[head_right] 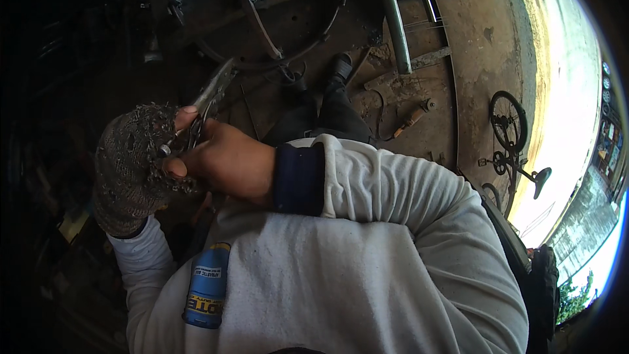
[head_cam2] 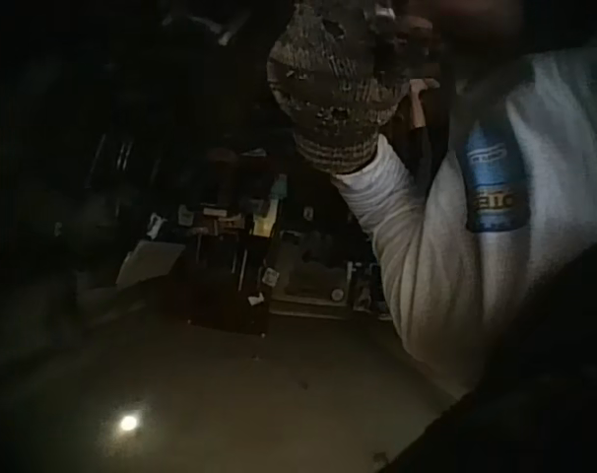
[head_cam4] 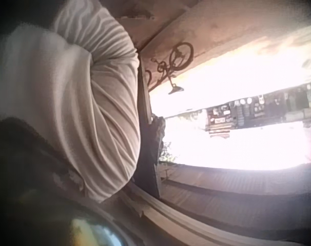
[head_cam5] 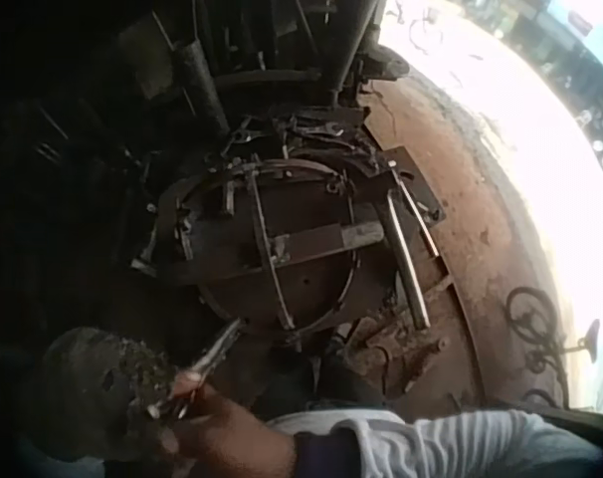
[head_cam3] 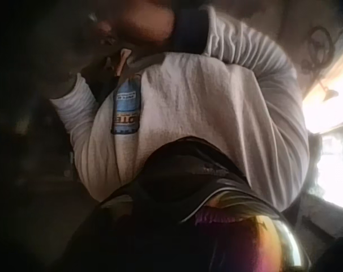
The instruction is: The person assembles and secures curved metal components on a jig, using locking pliers to hold pieces in place and a hammer to strike a metal rod and the assembly.
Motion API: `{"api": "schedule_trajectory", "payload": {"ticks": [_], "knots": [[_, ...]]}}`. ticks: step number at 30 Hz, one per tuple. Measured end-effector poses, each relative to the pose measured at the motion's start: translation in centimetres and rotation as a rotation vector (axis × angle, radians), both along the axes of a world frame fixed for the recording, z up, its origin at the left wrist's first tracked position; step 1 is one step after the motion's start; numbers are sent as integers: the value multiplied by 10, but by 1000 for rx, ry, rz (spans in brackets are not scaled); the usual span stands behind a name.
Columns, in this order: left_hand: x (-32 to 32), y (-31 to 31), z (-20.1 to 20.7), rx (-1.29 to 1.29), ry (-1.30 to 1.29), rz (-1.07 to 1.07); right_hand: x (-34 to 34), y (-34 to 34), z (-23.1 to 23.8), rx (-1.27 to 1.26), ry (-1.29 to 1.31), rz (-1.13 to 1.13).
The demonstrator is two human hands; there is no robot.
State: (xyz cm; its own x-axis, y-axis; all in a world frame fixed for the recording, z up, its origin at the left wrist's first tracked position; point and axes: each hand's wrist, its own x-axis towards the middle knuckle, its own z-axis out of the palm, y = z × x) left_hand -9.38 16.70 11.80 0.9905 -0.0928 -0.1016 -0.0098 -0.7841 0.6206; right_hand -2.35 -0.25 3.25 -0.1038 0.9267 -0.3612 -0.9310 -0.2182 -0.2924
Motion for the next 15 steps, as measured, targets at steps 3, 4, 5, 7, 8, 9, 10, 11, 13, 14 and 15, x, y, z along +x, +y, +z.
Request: {"api": "schedule_trajectory", "payload": {"ticks": [3, 4, 5, 7, 8, 9, 10, 11, 13, 14, 15], "knots": [[11, 1, 1, 37, -54, 19, -6, -1, -6, -23, -387, -65], [11, 3, 2, 36, -53, 153, 7, 0, -10, 81, -249, 54], [11, 5, 3, 34, -54, 285, 15, 1, -11, 183, -111, 171], [10, 8, 4, 72, -99, 354, 14, -2, -4, 260, -348, 212], [8, 10, 6, 108, -147, 423, 15, -3, 0, 334, -587, 250], [3, 13, 10, 111, -142, 423, 20, -3, 5, 337, -582, 249], [-2, 22, 11, 43, -225, 478, 30, -4, 10, 342, -681, 342], [-15, 27, 22, -4, -293, 558, 39, -8, 18, 372, -760, 452], [-49, 59, 40, -13, -298, 583, 67, -18, 20, 318, -850, 380], [-59, 69, 44, 7, -289, 623, 83, -26, 18, 271, -938, 314], [-67, 80, 47, 27, -275, 659, 98, -37, 17, 205, -943, 224]]}}
